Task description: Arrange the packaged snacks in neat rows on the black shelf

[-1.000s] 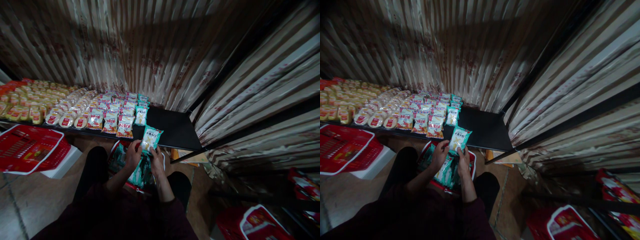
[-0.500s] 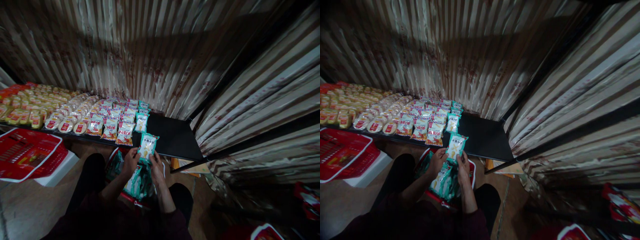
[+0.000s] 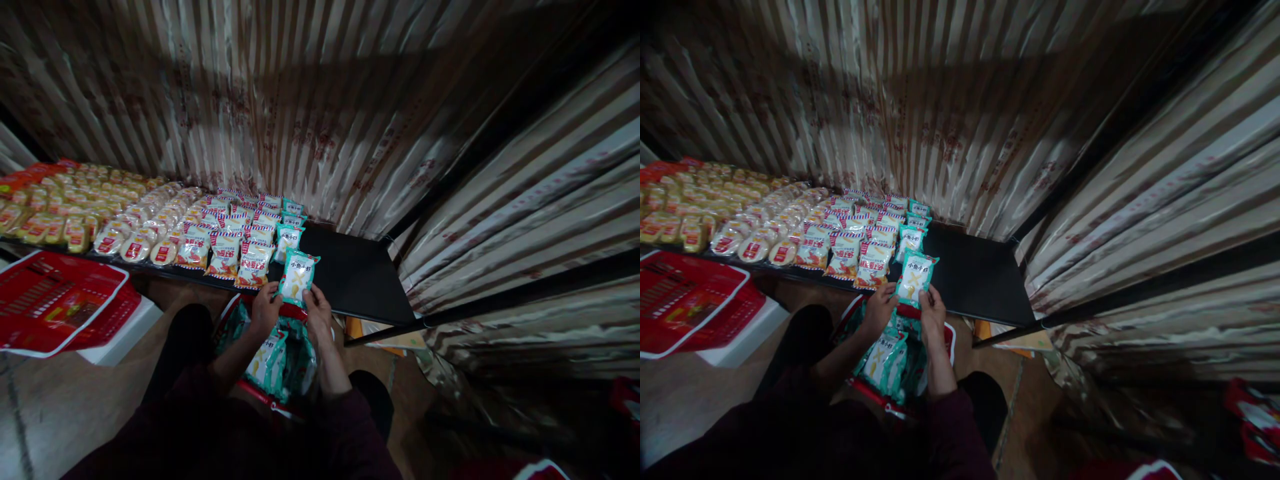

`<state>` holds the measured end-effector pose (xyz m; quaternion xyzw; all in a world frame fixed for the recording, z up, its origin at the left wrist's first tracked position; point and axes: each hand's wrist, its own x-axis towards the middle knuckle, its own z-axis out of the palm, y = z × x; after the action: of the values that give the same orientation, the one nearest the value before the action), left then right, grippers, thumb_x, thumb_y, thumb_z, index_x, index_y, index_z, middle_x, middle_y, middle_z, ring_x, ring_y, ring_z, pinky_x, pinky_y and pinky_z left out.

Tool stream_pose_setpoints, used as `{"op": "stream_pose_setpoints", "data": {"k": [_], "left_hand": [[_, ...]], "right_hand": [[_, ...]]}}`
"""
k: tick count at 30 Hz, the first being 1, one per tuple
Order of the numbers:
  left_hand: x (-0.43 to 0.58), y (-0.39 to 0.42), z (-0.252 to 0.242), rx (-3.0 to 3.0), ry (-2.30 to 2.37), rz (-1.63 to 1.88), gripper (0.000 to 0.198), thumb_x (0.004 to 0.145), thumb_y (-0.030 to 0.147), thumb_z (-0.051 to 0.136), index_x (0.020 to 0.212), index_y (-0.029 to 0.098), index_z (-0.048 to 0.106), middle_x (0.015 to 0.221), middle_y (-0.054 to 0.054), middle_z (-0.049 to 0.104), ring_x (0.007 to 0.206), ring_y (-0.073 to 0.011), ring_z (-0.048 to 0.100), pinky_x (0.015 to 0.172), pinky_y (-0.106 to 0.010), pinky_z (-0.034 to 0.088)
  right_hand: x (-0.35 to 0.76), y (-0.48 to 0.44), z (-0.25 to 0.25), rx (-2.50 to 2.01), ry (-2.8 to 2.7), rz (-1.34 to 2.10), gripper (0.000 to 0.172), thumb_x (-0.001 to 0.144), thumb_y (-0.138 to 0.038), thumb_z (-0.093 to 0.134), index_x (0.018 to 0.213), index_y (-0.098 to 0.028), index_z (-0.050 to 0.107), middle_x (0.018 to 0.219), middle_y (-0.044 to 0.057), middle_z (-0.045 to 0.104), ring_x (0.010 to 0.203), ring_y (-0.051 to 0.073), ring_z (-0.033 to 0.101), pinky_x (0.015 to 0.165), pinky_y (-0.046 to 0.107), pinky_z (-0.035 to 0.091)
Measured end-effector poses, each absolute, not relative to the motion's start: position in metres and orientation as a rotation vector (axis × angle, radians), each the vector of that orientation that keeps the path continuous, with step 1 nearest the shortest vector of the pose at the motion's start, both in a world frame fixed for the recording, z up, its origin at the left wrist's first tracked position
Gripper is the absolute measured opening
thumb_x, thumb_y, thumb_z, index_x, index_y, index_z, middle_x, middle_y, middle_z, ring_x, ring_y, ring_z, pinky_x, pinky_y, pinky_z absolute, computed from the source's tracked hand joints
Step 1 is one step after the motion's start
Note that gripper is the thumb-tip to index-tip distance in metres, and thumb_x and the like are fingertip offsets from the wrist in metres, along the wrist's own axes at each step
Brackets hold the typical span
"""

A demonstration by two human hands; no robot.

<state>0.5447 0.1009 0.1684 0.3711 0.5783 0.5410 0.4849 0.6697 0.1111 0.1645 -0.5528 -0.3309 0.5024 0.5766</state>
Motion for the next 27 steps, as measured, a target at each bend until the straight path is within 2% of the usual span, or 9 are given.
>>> {"op": "stream_pose_setpoints", "data": {"k": [4,8,11,17,21,27], "left_hand": [[0.545,0.108,0.169,0.833,1.403,1.316,0.029,0.075,0.008,0.051,0.103,0.014,0.057,0.107,-0.012,0.064,0.089,-0.0195,0.065,0.071,-0.030,0.056],[0.544,0.113,0.167,0.940,1.471,1.303,0.029,0.078,0.008,0.046,0.104,0.014,0.057,0.107,-0.011,0.064,0.085,-0.0171,0.066,0.070,-0.030,0.057],[0.543,0.111,0.162,1.120,1.569,1.303,0.031,0.079,0.009,0.045,0.108,0.014,0.056,0.108,-0.010,0.064,0.086,-0.0174,0.067,0.077,-0.033,0.056],[0.548,0.101,0.154,1.396,1.634,1.364,0.038,0.081,0.011,0.044,0.118,0.014,0.052,0.124,-0.013,0.057,0.119,-0.0227,0.052,0.098,-0.042,0.047],[0.552,0.096,0.156,1.475,1.610,1.336,0.041,0.082,0.012,0.041,0.122,0.012,0.051,0.135,-0.016,0.048,0.128,-0.0232,0.044,0.100,-0.042,0.045],[0.557,0.097,0.155,1.544,1.581,1.303,0.045,0.082,0.010,0.040,0.125,0.011,0.050,0.139,-0.016,0.044,0.129,-0.0237,0.042,0.102,-0.041,0.044]], "right_hand": [[0.668,0.123,0.165,-1.320,-0.782,1.114,0.050,0.063,-0.042,0.069,0.106,-0.019,0.064,0.091,0.004,0.071,0.085,0.018,0.064,0.079,0.031,0.050],[0.664,0.133,0.161,-1.339,-0.815,1.061,0.050,0.064,-0.044,0.066,0.106,-0.017,0.064,0.090,0.004,0.071,0.088,0.019,0.063,0.079,0.032,0.049],[0.661,0.138,0.158,-1.343,-0.779,1.057,0.052,0.062,-0.044,0.067,0.106,-0.016,0.064,0.089,0.004,0.071,0.087,0.019,0.063,0.080,0.032,0.049],[0.661,0.143,0.156,-1.363,-0.790,1.053,0.055,0.062,-0.045,0.067,0.107,-0.014,0.062,0.094,0.006,0.069,0.088,0.020,0.062,0.083,0.033,0.048],[0.663,0.145,0.153,-1.385,-0.830,1.019,0.057,0.064,-0.046,0.064,0.111,-0.014,0.060,0.096,0.007,0.069,0.088,0.021,0.062,0.081,0.034,0.048],[0.664,0.150,0.145,-1.408,-0.995,0.959,0.052,0.070,-0.047,0.059,0.112,-0.015,0.060,0.097,0.007,0.069,0.086,0.020,0.062,0.081,0.034,0.049]]}}
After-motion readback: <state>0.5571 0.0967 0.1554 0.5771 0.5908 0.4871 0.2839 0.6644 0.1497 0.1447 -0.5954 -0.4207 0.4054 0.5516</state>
